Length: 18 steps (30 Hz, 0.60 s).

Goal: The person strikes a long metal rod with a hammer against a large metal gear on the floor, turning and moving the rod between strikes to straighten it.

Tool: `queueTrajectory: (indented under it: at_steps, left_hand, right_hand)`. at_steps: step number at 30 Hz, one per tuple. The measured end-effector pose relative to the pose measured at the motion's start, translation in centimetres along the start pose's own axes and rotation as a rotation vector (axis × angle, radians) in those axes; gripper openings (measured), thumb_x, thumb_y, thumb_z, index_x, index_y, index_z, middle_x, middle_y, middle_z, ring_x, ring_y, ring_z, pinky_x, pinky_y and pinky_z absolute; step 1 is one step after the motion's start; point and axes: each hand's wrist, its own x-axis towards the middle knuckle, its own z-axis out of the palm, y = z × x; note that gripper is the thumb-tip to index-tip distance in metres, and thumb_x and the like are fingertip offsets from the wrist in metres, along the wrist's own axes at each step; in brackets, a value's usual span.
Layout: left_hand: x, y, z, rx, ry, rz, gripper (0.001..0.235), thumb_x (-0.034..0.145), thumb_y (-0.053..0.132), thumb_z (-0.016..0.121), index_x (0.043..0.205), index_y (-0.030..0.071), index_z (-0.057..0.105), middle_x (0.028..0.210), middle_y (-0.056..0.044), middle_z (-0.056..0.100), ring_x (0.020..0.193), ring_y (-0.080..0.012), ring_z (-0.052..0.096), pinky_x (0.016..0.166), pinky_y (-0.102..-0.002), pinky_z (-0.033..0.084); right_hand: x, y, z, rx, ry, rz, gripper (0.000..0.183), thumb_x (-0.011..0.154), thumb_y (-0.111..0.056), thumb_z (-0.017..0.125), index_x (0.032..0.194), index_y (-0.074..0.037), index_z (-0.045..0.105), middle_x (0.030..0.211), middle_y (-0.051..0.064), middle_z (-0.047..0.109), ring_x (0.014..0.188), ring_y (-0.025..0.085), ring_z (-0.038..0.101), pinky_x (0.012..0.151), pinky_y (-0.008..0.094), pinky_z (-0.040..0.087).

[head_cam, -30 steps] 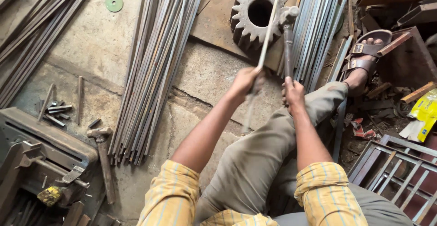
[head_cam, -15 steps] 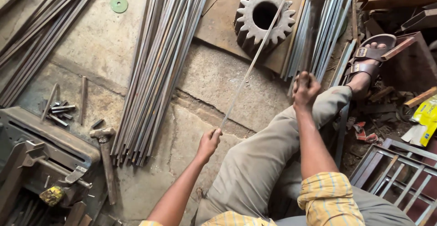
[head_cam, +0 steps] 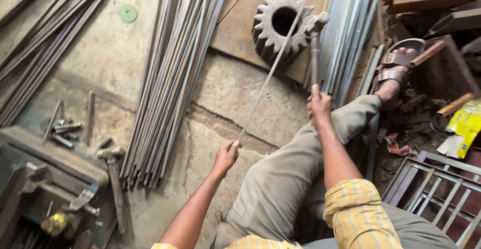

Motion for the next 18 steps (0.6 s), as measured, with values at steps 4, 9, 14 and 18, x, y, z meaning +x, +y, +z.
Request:
queueTrajectory:
  at_steps: [4,9,14,18]
  left_hand:
    - [6.0,6.9,3.1,-0.075,-0.125,0.195,0.023,0.1,0.025,0.06,0.111,0.006,0.064,0.078,0.004,0.063,0.06,-0.0069,0.055,0.05,-0.027,0.043]
    - [10.2,10.6,3.5,-0.031,-0.134,0.082,0.032,0.1,0.021,0.059,0.128,0.007,0.063,0.091,-0.011,0.073,0.066,-0.0159,0.063,0.053,-0.031,0.052]
    - [13.8,9.9,1.2,0.422,0.175,0.239,0.034,0.1,0.036,0.065,0.119,0.008,0.073,0.101,-0.015,0.076,0.089,-0.0272,0.071,0.079,-0.039,0.054]
    - [16.9,13.1,2.4,0.398,0.214,0.301,0.035,0.097,0.039,0.063,0.116,0.011,0.073,0.105,-0.017,0.075,0.097,-0.0333,0.071,0.085,-0.042,0.055]
  right_hand:
    - [-1.9,-0.2,0.2,0.01,-0.056,0.16,0.056,0.101,-0.058,0.053,0.08,-0.006,0.06,0.056,0.001,0.05,0.038,0.013,0.043,0.036,0.031,0.034]
    - [-4.6,-1.6,0.9,0.393,-0.26,0.537,0.056,0.095,-0.064,0.055,0.084,-0.009,0.055,0.055,-0.001,0.044,0.037,0.012,0.036,0.037,0.029,0.029]
    - [-6.5,2.1,3.3,0.854,-0.608,0.683,0.031,0.102,-0.034,0.068,0.085,-0.018,0.048,0.058,-0.008,0.039,0.043,0.006,0.037,0.04,0.024,0.03]
    - [-6.8,5.4,4.4,1.029,-0.636,0.754,0.016,0.1,-0.023,0.064,0.088,-0.017,0.055,0.057,-0.009,0.039,0.042,0.003,0.035,0.038,0.02,0.028]
